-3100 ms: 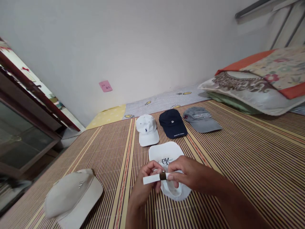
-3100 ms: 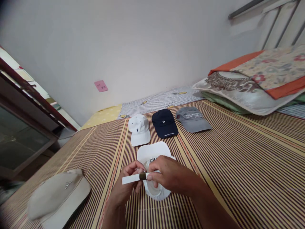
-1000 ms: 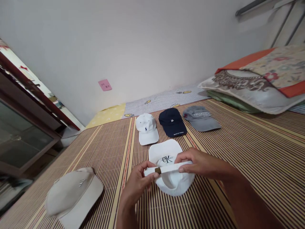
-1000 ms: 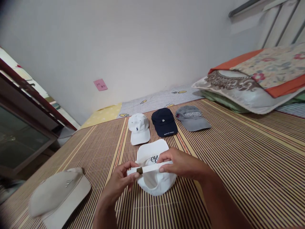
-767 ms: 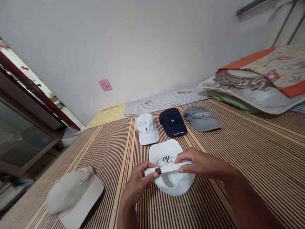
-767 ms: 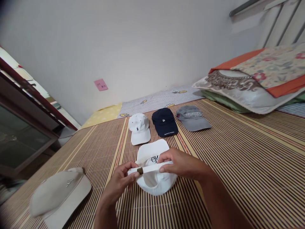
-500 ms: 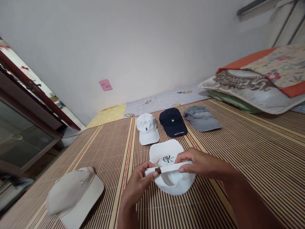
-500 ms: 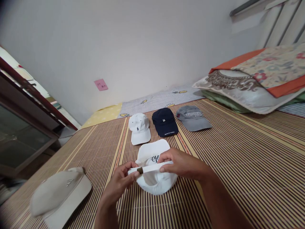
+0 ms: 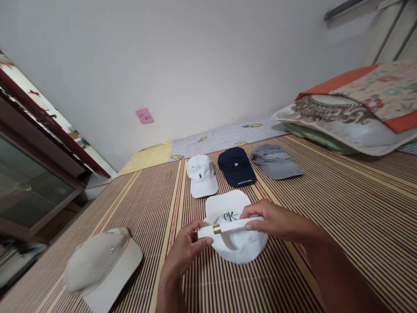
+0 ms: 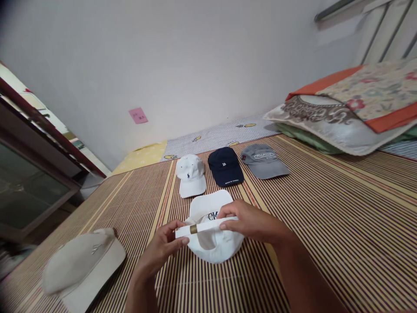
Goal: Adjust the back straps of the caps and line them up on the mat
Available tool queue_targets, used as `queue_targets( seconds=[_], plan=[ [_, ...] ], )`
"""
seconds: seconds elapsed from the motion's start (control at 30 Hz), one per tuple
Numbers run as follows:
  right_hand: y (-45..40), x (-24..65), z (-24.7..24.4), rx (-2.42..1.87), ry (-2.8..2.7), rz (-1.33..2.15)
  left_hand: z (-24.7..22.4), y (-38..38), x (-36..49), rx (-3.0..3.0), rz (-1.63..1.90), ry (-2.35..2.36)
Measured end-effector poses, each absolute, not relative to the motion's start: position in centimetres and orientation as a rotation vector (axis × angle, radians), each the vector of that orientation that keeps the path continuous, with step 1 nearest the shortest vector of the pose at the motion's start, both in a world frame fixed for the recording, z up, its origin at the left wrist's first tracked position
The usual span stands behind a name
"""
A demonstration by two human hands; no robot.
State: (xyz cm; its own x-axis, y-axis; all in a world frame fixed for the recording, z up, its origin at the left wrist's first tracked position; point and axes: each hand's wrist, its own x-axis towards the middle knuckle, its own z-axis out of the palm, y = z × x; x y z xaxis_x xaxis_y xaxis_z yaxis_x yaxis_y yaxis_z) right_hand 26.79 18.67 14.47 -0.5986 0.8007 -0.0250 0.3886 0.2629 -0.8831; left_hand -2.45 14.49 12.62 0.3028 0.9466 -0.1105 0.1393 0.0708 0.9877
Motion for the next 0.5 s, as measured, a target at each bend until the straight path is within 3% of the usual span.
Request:
queue_targets(
  seconds=[0.33,0.5],
  plan=[
    [18.9,27.3,15.1,-1.063,-2.083,1.285,12.2,14.9,-3.4,1.511,0.978,1.059],
    [18.8,27.4,15.1,-1.06,-2.09,1.349,12.7,14.7,-3.6,1.677,0.976,1.284]
  ],
)
